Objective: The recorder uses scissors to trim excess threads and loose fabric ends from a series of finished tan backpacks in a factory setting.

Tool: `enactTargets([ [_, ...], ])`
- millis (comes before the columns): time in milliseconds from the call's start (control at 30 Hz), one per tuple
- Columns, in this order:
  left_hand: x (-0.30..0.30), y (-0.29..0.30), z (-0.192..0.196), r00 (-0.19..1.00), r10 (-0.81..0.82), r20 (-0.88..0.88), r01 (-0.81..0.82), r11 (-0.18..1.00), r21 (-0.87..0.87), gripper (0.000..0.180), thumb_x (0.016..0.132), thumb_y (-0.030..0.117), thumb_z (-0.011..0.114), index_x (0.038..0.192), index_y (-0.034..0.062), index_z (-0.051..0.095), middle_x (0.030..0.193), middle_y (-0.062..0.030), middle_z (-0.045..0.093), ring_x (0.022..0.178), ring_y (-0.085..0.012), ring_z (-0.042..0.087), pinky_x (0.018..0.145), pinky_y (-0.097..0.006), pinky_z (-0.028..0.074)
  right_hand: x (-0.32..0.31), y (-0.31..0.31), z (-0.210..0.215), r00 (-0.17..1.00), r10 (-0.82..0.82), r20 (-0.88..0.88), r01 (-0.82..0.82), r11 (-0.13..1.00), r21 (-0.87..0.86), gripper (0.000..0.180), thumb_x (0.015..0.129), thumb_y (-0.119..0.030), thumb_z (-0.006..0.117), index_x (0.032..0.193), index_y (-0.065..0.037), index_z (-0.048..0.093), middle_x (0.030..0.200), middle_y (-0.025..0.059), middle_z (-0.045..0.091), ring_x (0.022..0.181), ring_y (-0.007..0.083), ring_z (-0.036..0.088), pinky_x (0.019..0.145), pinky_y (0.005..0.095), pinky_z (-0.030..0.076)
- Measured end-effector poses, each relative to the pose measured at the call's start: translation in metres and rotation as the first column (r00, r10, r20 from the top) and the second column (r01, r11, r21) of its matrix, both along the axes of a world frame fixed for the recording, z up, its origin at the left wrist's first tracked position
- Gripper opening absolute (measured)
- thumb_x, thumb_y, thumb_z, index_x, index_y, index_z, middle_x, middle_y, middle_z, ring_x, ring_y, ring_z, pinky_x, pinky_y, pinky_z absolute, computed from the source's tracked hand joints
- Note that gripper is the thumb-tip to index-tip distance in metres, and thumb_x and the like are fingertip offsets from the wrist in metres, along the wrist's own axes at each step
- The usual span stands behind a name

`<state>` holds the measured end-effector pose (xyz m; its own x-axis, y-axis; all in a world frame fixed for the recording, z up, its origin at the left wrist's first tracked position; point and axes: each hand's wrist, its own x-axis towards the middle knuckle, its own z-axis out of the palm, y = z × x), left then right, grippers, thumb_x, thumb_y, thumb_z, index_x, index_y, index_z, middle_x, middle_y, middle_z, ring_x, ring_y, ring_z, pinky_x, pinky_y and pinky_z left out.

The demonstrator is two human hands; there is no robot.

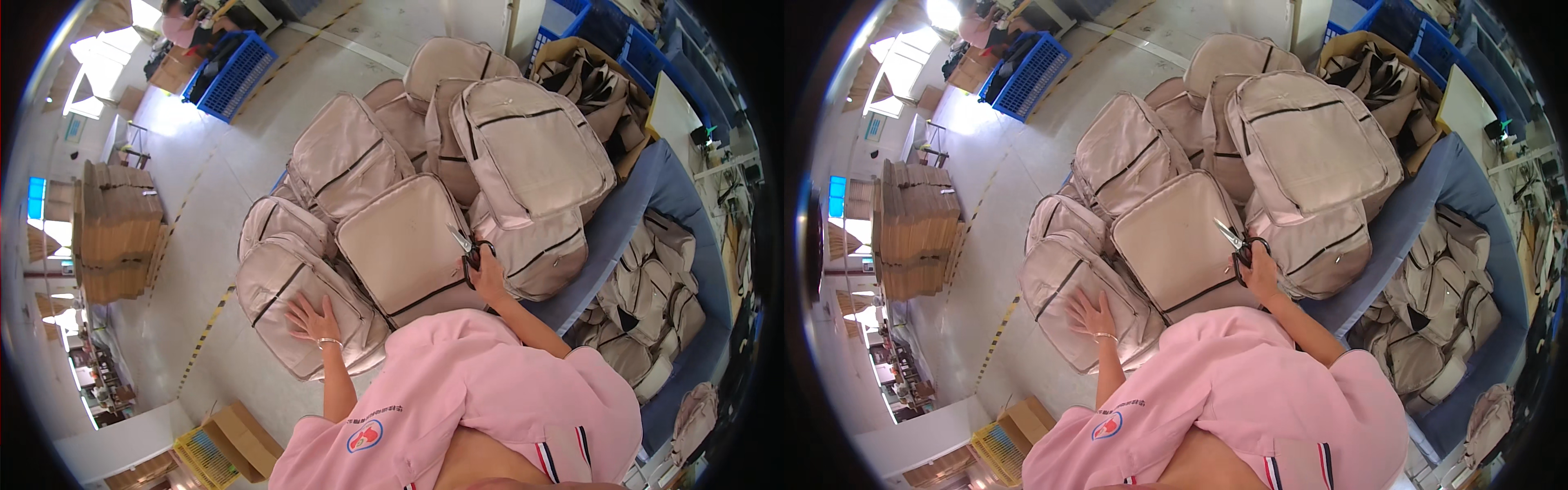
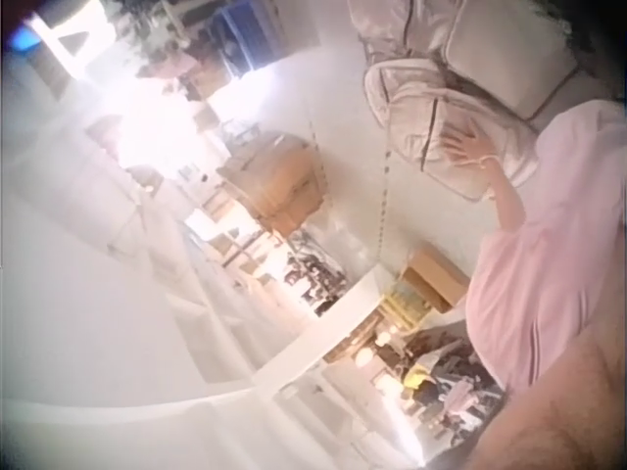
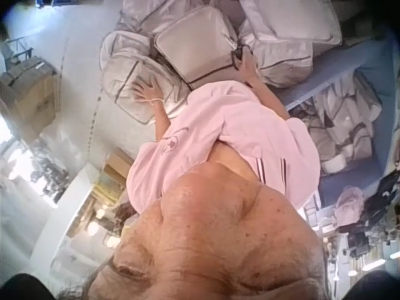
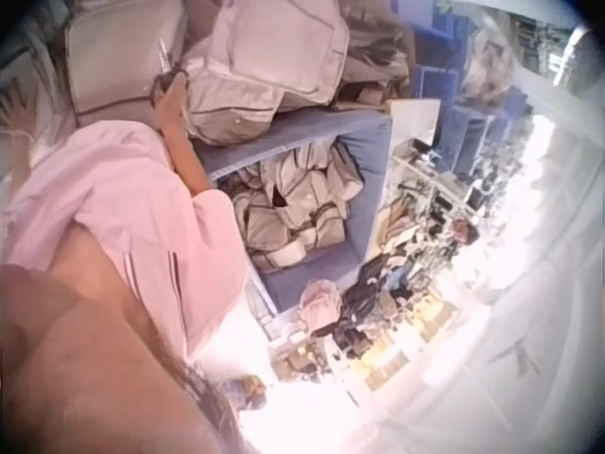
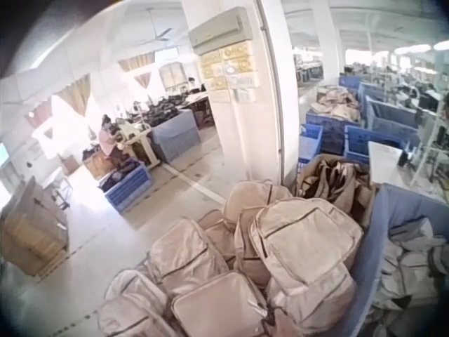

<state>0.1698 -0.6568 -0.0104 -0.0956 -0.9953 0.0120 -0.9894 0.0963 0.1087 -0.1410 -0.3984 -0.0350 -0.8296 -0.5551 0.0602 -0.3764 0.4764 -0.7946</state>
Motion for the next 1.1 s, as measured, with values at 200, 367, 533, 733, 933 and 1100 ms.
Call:
enactTargets([
  [200, 0.012, -0.022, -0.040, 0.998, 0.034, 0.052, -0.034, 0.999, 0.006, 0.080, 0.089, 0.067, 0.046, 0.155, 0.0279, 0.021, 0.163, -0.0045, 0.007, 0.149, -0.0342, 0.002, 0.109, -0.070, -0.004, 0.018, -0.052, -0.019, 0.991, 0.110, 0.073, -0.110, 0.994, 0.002, 0.037, 0.079, -0.020, 0.075, 0.100, -0.007, 0.047, 0.090, 0.0238, 0.061, 0.079, 0.0464, 0.058, 0.068, 0.0504, 0.048],
  [367, 0.033, -0.086, -0.057, 1.000, -0.012, 0.027, 0.012, 1.000, -0.004, 0.085, 0.087, 0.069, 0.046, 0.155, 0.0284, 0.016, 0.163, -0.0040, 0.003, 0.149, -0.0339, 0.000, 0.109, -0.070, -0.003, 0.032, -0.117, -0.030, 0.981, 0.151, -0.121, -0.162, 0.983, -0.082, 0.042, 0.078, -0.015, 0.073, 0.103, -0.002, 0.042, 0.093, 0.0219, 0.060, 0.086, 0.0447, 0.059, 0.073, 0.0508, 0.047],
  [533, 0.024, -0.141, -0.068, 1.000, 0.016, 0.025, -0.017, 0.999, 0.034, 0.088, 0.086, 0.070, 0.047, 0.156, 0.0279, 0.014, 0.163, -0.0048, 0.001, 0.149, -0.0336, -0.002, 0.109, -0.070, -0.004, 0.034, -0.187, -0.036, 0.979, 0.199, -0.045, -0.198, 0.980, 0.024, 0.044, 0.077, -0.016, 0.074, 0.104, -0.003, 0.042, 0.093, 0.0221, 0.059, 0.086, 0.0451, 0.059, 0.072, 0.0508, 0.047],
  [733, 0.017, -0.218, -0.075, 0.998, 0.017, 0.063, -0.017, 1.000, 0.000, 0.089, 0.086, 0.070, 0.047, 0.156, 0.0257, 0.013, 0.163, -0.0077, -0.001, 0.149, -0.0351, -0.003, 0.109, -0.070, -0.005, 0.038, -0.258, -0.053, 0.987, 0.147, -0.071, -0.147, 0.989, 0.008, 0.043, 0.080, -0.017, 0.071, 0.108, -0.004, 0.042, 0.095, 0.0232, 0.058, 0.091, 0.0462, 0.057, 0.073, 0.0527, 0.045],
  [933, 0.008, -0.254, -0.076, 0.998, -0.013, 0.068, 0.010, 0.999, 0.041, 0.089, 0.087, 0.067, 0.048, 0.156, 0.0233, 0.012, 0.163, -0.0091, -0.002, 0.149, -0.0358, -0.005, 0.108, -0.071, -0.006, 0.049, -0.286, -0.039, 0.993, 0.099, -0.065, -0.096, 0.994, 0.047, 0.042, 0.082, -0.018, 0.069, 0.112, -0.005, 0.043, 0.100, 0.0237, 0.058, 0.091, 0.0472, 0.057, 0.075, 0.0526, 0.045],
  [1100, 0.012, -0.259, -0.086, 0.998, -0.034, 0.059, 0.031, 0.999, 0.043, 0.090, 0.088, 0.066, 0.049, 0.156, 0.0228, 0.011, 0.163, -0.0099, -0.002, 0.148, -0.0360, -0.007, 0.108, -0.071, -0.006, 0.040, -0.295, -0.034, 0.990, 0.080, 0.118, -0.079, 0.997, -0.011, 0.035, 0.085, -0.020, 0.072, 0.106, -0.002, 0.050, 0.074, 0.0195, 0.057, 0.071, 0.0400, 0.061, 0.063, 0.0426, 0.047],
])
